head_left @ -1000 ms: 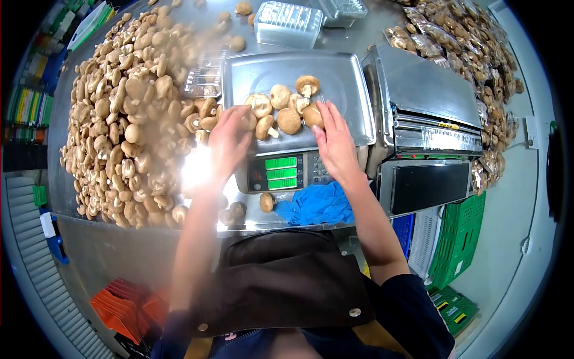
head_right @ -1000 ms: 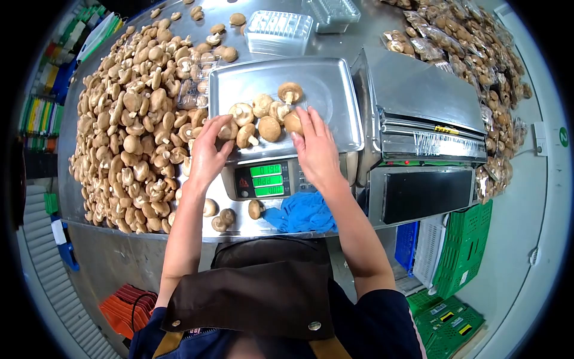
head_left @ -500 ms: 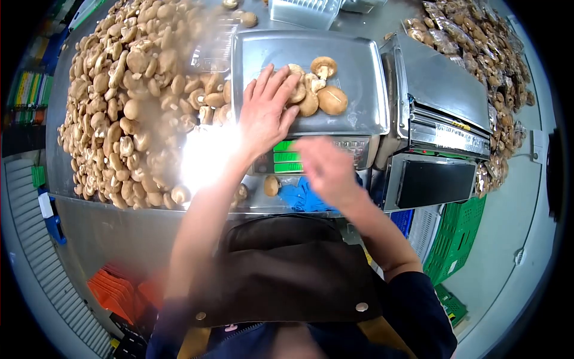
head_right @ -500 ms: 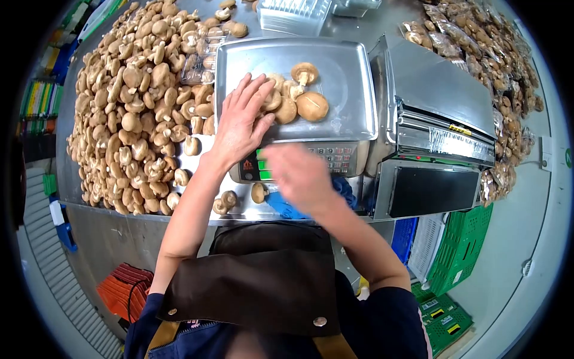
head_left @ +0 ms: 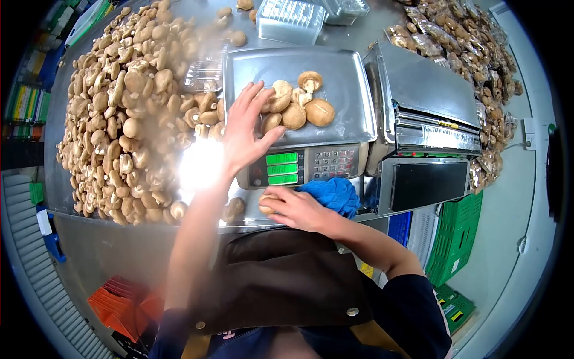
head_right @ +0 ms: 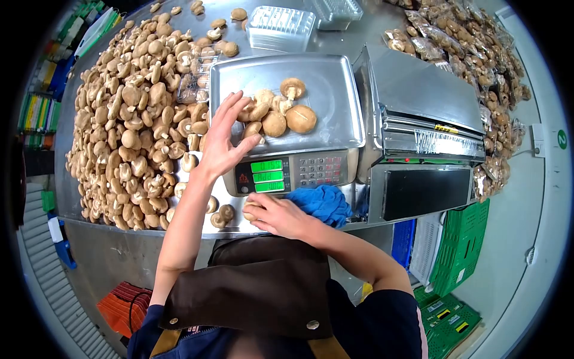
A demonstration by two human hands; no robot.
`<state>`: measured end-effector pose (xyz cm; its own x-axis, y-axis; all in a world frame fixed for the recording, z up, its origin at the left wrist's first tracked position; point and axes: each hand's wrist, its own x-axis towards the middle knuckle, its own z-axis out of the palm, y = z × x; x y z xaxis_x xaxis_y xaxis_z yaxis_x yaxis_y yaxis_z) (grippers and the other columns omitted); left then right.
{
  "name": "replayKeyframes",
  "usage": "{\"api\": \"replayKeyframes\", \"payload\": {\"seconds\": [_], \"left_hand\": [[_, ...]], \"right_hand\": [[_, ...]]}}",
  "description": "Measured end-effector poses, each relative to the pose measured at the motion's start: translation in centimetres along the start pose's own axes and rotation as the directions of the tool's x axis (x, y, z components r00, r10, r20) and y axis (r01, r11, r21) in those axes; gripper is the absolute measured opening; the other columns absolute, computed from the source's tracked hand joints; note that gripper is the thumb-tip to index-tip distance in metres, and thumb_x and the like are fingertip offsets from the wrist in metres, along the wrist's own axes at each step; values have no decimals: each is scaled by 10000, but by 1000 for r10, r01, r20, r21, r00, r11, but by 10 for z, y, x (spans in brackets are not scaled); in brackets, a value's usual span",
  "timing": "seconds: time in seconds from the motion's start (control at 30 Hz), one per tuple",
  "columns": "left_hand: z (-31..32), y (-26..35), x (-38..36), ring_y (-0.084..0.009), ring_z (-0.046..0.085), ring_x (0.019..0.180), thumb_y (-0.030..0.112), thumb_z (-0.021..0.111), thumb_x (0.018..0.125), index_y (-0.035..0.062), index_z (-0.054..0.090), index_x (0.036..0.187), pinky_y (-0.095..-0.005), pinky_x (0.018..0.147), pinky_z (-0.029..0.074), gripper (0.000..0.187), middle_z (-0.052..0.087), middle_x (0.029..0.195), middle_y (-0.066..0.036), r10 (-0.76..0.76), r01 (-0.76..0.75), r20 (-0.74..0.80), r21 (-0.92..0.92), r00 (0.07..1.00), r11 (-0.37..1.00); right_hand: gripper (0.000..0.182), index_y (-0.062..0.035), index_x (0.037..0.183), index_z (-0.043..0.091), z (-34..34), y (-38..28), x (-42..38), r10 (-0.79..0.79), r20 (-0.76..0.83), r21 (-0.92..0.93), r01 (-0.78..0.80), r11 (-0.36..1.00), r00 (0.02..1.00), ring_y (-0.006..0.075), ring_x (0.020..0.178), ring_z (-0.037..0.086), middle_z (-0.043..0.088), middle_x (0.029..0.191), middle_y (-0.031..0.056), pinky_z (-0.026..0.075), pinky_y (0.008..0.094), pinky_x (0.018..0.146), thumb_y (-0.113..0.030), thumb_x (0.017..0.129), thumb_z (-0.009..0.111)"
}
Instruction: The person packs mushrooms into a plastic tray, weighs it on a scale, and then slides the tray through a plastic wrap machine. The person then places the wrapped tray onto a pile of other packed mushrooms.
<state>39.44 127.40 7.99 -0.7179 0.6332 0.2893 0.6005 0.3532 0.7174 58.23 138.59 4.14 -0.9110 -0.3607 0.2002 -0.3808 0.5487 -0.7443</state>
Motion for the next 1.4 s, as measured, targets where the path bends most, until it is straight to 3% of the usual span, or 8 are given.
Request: {"api": "replayKeyframes", "payload": {"seconds": [0.1, 0.17, 0.23, 0.4, 0.67, 0.87, 1.07, 1.4], "left_hand": [[-3, -1, -1, -367, 277, 1393, 334, 709, 740, 107, 467, 1356, -482, 1120, 245, 699, 375, 1458, -163, -9, 10, 18, -16, 1000, 1000], [2, 0, 1, -373, 269, 1392, 338, 710, 738, 109, 459, 1361, -487, 1119, 238, 710, 369, 1459, -163, 20, -21, 23, 47, 1000, 999], [9, 5, 3, -378, 267, 1390, 337, 711, 735, 108, 456, 1364, -488, 1118, 237, 716, 370, 1457, -166, 32, -37, 47, 114, 998, 993], [17, -1, 1, -372, 286, 1384, 327, 714, 739, 86, 457, 1362, -473, 1119, 249, 715, 368, 1459, -168, 44, -44, 2, 75, 999, 996], [-12, -10, 9, -304, 382, 1347, 355, 654, 809, 67, 487, 1351, -421, 1124, 270, 636, 457, 1416, -162, -93, 66, -182, -150, 979, 987], [-4, -3, 14, -352, 435, 1293, 315, 691, 787, 59, 543, 1288, -437, 1076, 335, 581, 470, 1381, -207, -139, 97, -224, -189, 964, 977], [28, 11, 19, -388, 384, 1304, 434, 692, 787, 85, 563, 1269, -476, 1074, 295, 609, 449, 1381, -214, -91, 146, -286, 176, 954, 974], [64, -8, 16, -410, 358, 1319, 530, 677, 752, 112, 582, 1233, -519, 1066, 254, 644, 473, 1370, -193, -85, 185, -297, 325, 951, 927]], "right_hand": [[448, -85, 1155, 582, -62, -5, 23, -69, -454, -199, -26, 980, 888, 277, 973, 636, 565, 1158, 120, 564, 341, 750, -149, 749, 762], [425, -83, 1147, 601, -94, 0, 48, 126, -745, 42, -142, 989, 656, 283, 976, 624, 588, 1152, 121, 544, 338, 776, -144, 757, 757], [406, -84, 1139, 615, -110, 20, 69, 41, -803, -101, -203, 974, 595, 288, 1029, 596, 597, 1177, 99, 499, 360, 853, -142, 762, 753], [452, -111, 1279, 576, -101, 45, 71, -33, -556, -539, -330, 775, 830, 306, 1253, 446, 558, 1297, 92, 368, 391, 1028, -273, 864, 650], [499, -16, 1291, 520, -136, 62, 70, 207, -627, 49, -228, 972, 751, 358, 1260, 470, 496, 1345, 206, 355, 394, 1058, -378, 948, 534], [627, -27, 1309, 499, -145, 76, 85, 195, -594, 14, -233, 972, 780, 366, 1294, 428, 442, 1388, 225, 329, 414, 1076, -517, 918, 513], [844, 42, 1364, 390, -136, 104, 107, 294, -547, -27, -367, 930, 784, 390, 1294, 387, 439, 1370, 248, 304, 440, 1090, -620, 861, 532], [490, -39, 1203, 570, -94, 94, 98, 326, -607, -116, -486, 866, 725, 358, 1124, 519, 532, 1213, 177, 421, 428, 973, -400, 875, 618]]}}
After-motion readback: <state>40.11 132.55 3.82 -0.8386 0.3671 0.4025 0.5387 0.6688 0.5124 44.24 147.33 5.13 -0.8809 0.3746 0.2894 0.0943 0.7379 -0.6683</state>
